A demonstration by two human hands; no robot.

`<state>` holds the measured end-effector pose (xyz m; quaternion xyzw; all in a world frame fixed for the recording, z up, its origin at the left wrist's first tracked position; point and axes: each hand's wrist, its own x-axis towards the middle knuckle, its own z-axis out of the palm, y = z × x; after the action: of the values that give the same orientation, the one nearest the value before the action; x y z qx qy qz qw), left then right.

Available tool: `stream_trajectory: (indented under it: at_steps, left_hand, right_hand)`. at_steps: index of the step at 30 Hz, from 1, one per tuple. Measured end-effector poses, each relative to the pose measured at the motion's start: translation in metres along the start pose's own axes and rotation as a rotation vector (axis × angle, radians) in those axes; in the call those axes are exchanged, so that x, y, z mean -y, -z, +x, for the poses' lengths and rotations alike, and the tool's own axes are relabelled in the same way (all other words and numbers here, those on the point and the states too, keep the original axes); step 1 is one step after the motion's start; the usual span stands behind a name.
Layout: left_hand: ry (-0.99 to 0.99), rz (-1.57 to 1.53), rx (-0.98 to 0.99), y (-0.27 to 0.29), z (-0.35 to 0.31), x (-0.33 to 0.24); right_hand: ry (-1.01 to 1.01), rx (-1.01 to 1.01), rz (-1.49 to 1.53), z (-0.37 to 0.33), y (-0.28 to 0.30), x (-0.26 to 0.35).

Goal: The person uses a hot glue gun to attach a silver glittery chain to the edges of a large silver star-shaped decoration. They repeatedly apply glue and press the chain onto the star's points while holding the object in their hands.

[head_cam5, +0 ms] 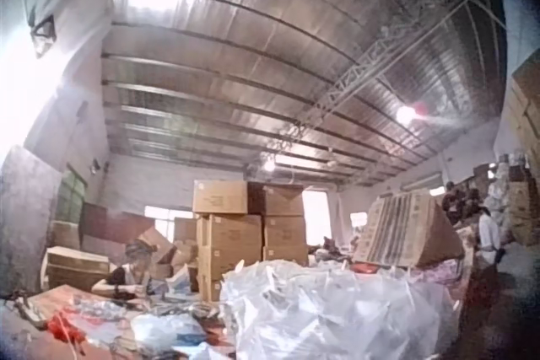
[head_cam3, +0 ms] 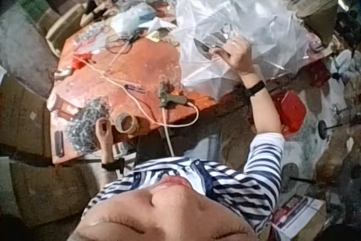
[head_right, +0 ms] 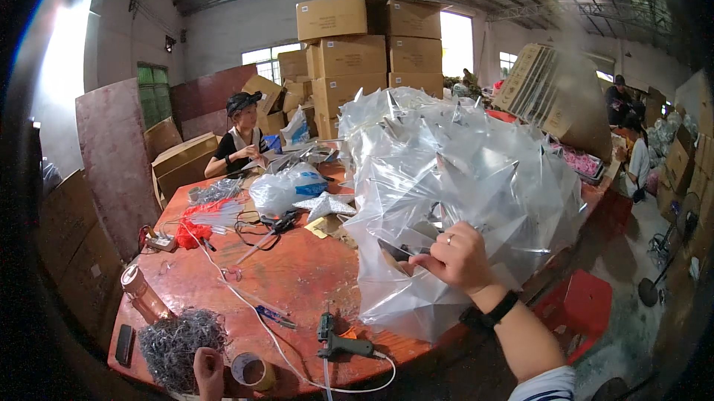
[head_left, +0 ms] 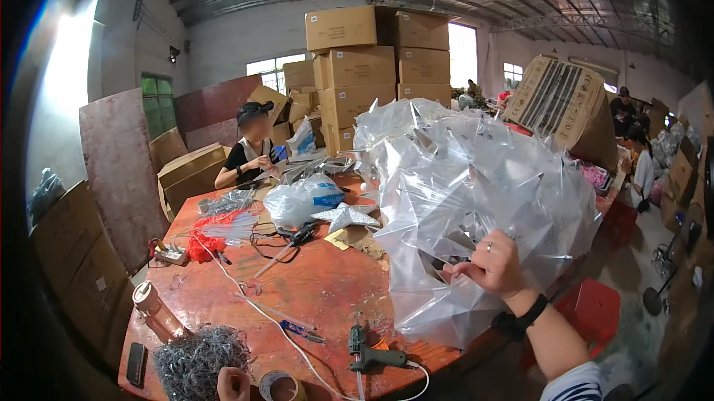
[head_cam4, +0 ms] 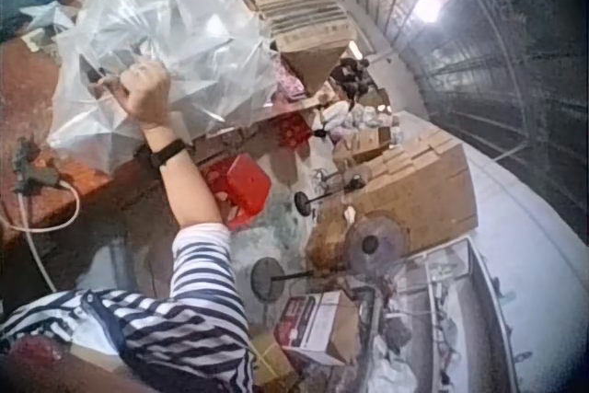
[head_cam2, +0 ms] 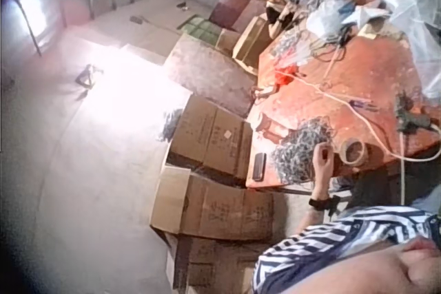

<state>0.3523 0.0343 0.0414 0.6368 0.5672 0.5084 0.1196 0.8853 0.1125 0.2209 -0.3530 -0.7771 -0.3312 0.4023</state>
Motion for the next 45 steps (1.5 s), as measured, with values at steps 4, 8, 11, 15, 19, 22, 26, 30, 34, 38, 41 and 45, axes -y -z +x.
stream_trajectory:
  at_steps: [4, 8, 11, 15, 19, 22, 26, 30, 34, 38, 41, 45]
  left_hand:
    - [-0.019, -0.025, 0.002, 0.001, 0.000, 0.005]
    - [0.055, -0.054, 0.023, 0.001, 0.001, 0.002]
    - [0.041, -0.102, 0.000, 0.001, -0.001, 0.006]
    - [0.093, -0.146, 0.013, -0.001, 0.002, -0.002]
    - [0.115, -0.138, 0.000, 0.003, 0.000, 0.000]
    - [0.130, -0.134, 0.014, 0.003, -0.001, 0.002]
    - [0.231, -0.184, -0.008, -0.005, 0.002, 0.004]
    - [0.235, -0.119, 0.047, -0.002, 0.004, 0.001]
    - [0.179, -0.140, -0.015, -0.008, 0.003, 0.008]
    - [0.168, -0.119, 0.048, -0.002, 0.001, 0.007]
    - [0.135, -0.093, -0.011, -0.008, 0.001, -0.004]
    - [0.159, -0.174, -0.018, -0.011, 0.003, 0.002]
  right_hand:
    - [-0.077, -0.187, 0.027, -0.014, -0.003, 0.009]
    - [-0.048, -0.296, -0.015, -0.019, -0.005, 0.014]
    - [-0.056, -0.305, -0.030, -0.024, -0.006, 0.017]
    - [-0.072, -0.312, -0.138, -0.036, -0.002, 0.021]
    - [-0.117, -0.160, -0.256, -0.061, 0.005, 0.033]
    - [-0.342, -0.096, -0.270, -0.107, 0.010, 0.057]
    - [-0.544, 0.086, -0.285, -0.198, 0.045, 0.097]
    - [-0.737, 0.258, -0.270, -0.225, 0.062, 0.118]
    - [-0.755, 0.296, -0.278, -0.239, 0.069, 0.111]
    - [-0.732, 0.087, -0.378, -0.192, 0.081, 0.114]
    - [-0.706, -0.028, -0.374, -0.129, 0.074, 0.108]
    - [-0.895, 0.159, -0.048, -0.081, 0.050, 0.098]
